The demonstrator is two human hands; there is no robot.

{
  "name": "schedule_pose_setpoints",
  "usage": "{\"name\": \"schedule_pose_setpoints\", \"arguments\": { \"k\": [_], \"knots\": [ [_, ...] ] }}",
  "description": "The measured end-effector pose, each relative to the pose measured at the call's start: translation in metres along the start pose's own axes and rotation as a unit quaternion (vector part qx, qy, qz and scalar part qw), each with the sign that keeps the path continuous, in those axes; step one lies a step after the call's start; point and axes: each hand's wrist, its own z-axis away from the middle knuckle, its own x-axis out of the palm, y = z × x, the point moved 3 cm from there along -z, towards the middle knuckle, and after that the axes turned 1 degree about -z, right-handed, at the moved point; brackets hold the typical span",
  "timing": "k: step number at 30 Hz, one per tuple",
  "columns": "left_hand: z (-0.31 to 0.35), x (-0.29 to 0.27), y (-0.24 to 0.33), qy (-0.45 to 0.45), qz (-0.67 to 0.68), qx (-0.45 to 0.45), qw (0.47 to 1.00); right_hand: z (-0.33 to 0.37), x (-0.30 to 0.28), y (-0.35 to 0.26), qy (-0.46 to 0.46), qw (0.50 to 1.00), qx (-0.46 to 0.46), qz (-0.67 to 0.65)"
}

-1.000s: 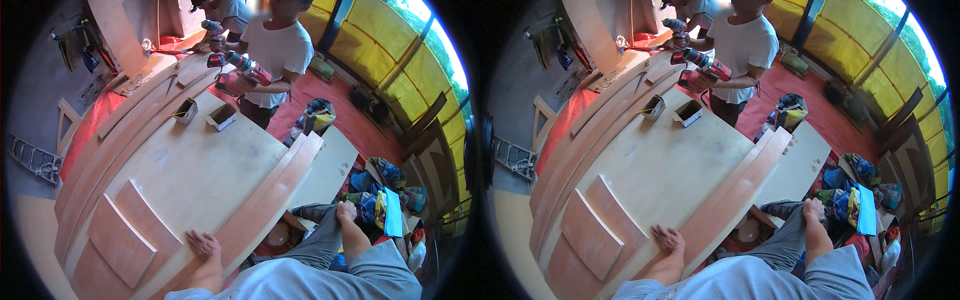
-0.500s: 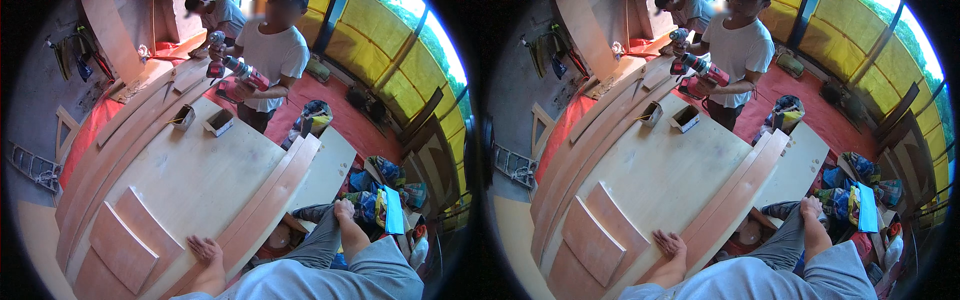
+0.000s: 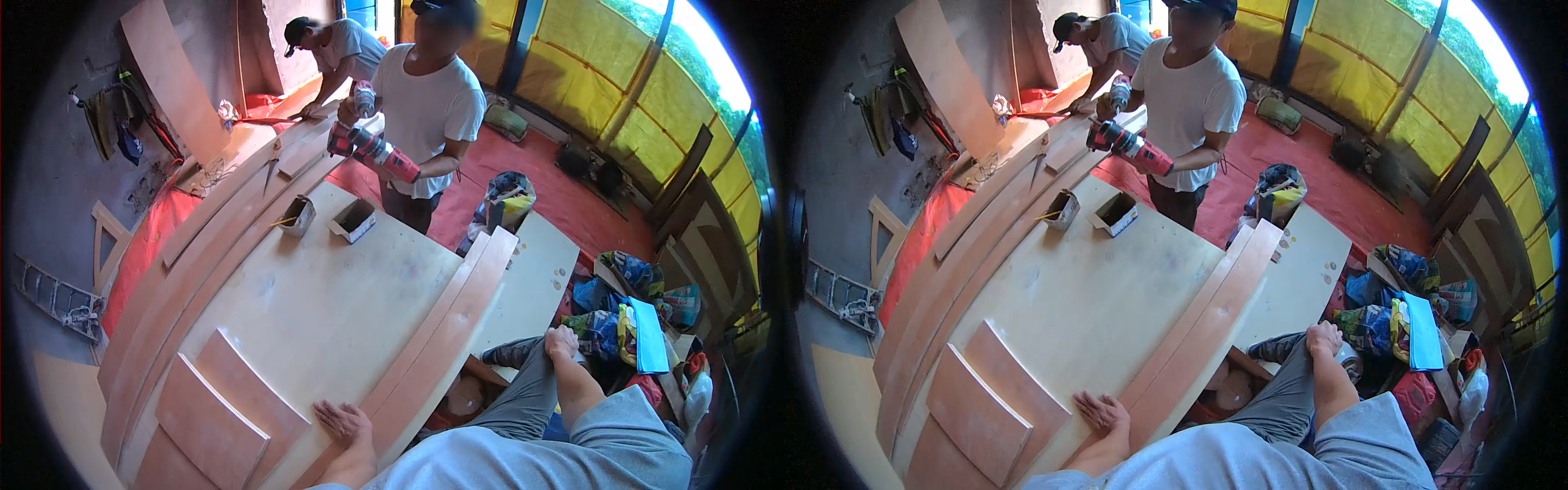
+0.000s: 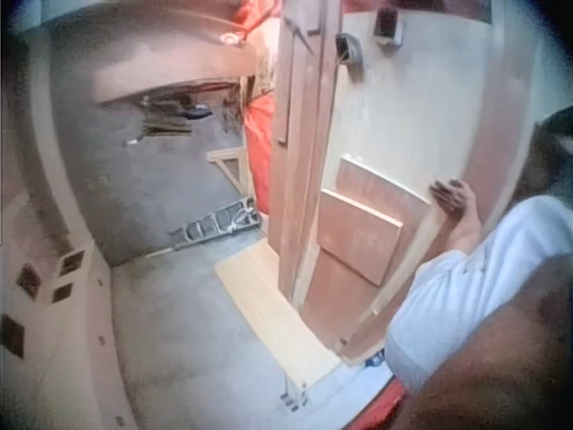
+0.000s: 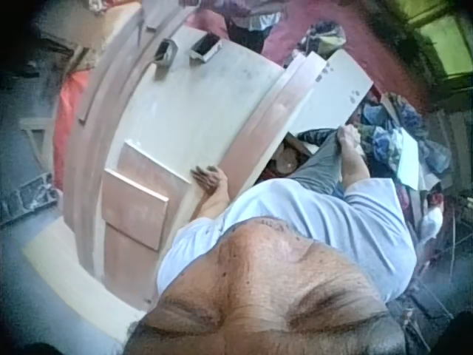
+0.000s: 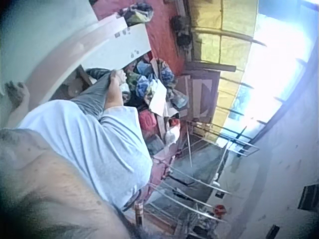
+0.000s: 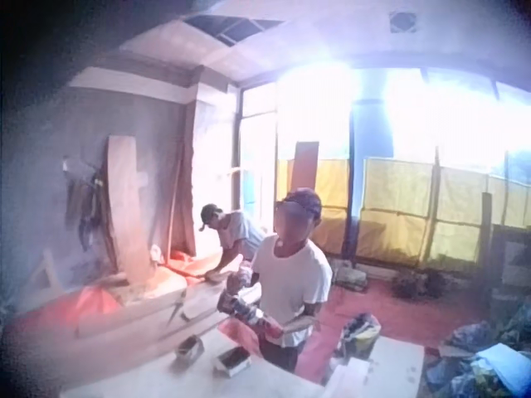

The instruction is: The person works with other individuals to assemble and align wooden planks on a work table, moving a small wood block into place and using a pencil to mark a board.

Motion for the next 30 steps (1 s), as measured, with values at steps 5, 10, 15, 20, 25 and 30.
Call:
{"name": "schedule_pose_setpoints", "arguments": {
  "k": [5, 10, 15, 20, 25, 30],
  "knots": [
    [0.0008, 0.0033, -0.0014, 0.000, -0.014, 0.004, 1.000, -0.0003, 0.0003, 0.0017, -0.002, 1.000, -0.006, -0.001],
    [0.0020, 0.0044, -0.0027, -0.005, -0.018, -0.002, 1.000, 0.0001, 0.0010, 0.0012, -0.004, 1.000, -0.006, -0.002],
    [0.0018, 0.0078, -0.0033, 0.019, 0.002, -0.005, 1.000, -0.0001, 0.0022, 0.0007, -0.009, 1.000, -0.013, -0.009],
    [0.0029, 0.0101, -0.0047, 0.032, -0.012, 0.011, 0.999, -0.0019, 0.0036, 0.0003, -0.023, 1.000, -0.010, -0.008],
    [0.0019, 0.0083, -0.0044, -0.001, -0.006, -0.003, 1.000, -0.0006, 0.0031, 0.0013, -0.032, 0.999, 0.003, -0.015],
    [0.0008, 0.0058, -0.0028, -0.006, -0.012, -0.008, 1.000, 0.0013, 0.0007, 0.0026, -0.012, 1.000, -0.013, -0.006]
  ]
}}
